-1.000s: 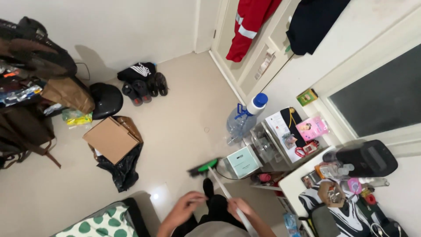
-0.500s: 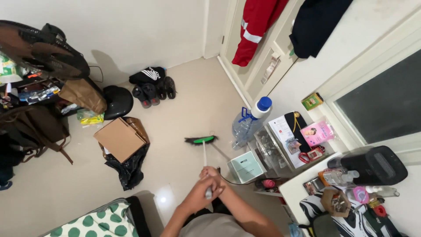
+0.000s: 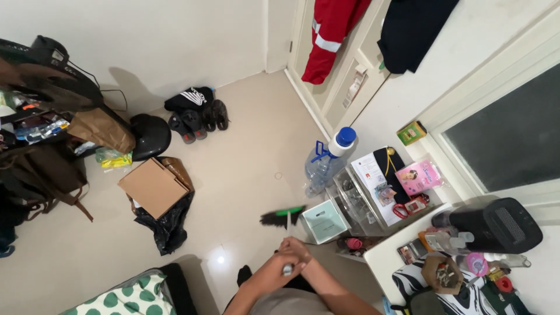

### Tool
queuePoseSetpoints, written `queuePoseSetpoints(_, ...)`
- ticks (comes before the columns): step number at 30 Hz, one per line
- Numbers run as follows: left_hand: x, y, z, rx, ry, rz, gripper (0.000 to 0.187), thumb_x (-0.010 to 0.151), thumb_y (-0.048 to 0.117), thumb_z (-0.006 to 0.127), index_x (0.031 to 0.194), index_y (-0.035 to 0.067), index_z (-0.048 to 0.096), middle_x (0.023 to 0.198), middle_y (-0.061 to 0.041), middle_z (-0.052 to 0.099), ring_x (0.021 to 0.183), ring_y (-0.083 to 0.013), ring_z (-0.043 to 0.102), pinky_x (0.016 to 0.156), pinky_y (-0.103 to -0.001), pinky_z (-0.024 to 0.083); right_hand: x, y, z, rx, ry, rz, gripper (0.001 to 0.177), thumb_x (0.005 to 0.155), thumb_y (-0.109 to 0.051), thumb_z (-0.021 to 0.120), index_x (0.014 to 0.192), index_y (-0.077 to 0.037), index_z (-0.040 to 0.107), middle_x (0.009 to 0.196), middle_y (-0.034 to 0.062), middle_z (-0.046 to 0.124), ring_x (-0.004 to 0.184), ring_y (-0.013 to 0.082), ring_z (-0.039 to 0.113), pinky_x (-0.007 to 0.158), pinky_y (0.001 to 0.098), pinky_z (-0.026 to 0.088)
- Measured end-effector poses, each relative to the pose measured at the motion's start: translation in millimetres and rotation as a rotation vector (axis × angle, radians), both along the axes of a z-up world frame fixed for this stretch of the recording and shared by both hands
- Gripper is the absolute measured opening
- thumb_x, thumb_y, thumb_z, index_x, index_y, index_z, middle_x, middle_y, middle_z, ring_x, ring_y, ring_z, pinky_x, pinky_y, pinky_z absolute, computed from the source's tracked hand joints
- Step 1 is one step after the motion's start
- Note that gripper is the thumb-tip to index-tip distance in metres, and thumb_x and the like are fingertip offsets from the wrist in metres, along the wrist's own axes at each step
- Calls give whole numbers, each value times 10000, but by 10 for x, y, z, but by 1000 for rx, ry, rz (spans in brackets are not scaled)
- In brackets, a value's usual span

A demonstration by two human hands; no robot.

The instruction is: The person is sweeping the floor and tidying up objects in a small room.

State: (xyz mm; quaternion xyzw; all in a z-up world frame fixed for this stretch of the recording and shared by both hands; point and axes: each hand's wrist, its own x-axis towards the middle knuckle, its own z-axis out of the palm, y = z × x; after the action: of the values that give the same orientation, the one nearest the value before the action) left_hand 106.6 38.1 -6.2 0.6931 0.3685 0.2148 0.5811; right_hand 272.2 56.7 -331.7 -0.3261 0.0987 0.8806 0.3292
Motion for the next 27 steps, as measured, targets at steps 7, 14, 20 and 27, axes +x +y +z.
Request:
queuePoseSetpoints(7,246,277,-447,125,-101,0,67,919,22,675,909,-11,617,1079,-160,665,1047,-347,646,947,-410,510,93,583,-258,51,-276,104,257,976,-102,522,727,-84,460,629,26,480,547,149,464,492,287,381)
queuePoseSetpoints(14,66,585,-89,151,-93,93,90,913,19,679,899,-24,601,1007,-161,648,986,-341,631,913,-413,500,-334,949,133,-7,-139,121,302,969,-131,522,681,-113,435,592,10,448,521,146,434,471,284,368)
queuePoseSetpoints(20,-243,349,515,95,15,39,184,955,41,706,850,-41,580,878,-159,620,928,-337,599,932,-413,483,-495,532,1129,-188,-9,31,314,1038,-174,505,742,-75,479,679,44,510,618,170,496,590,302,461)
queuePoseSetpoints(27,-81,264,477,-76,-87,96,171,914,22,678,1083,2,687,1002,-133,679,972,-305,649,967,-380,483,-154,287,841,10,-237,193,324,1021,-222,484,759,-35,514,728,74,561,714,210,551,707,338,503)
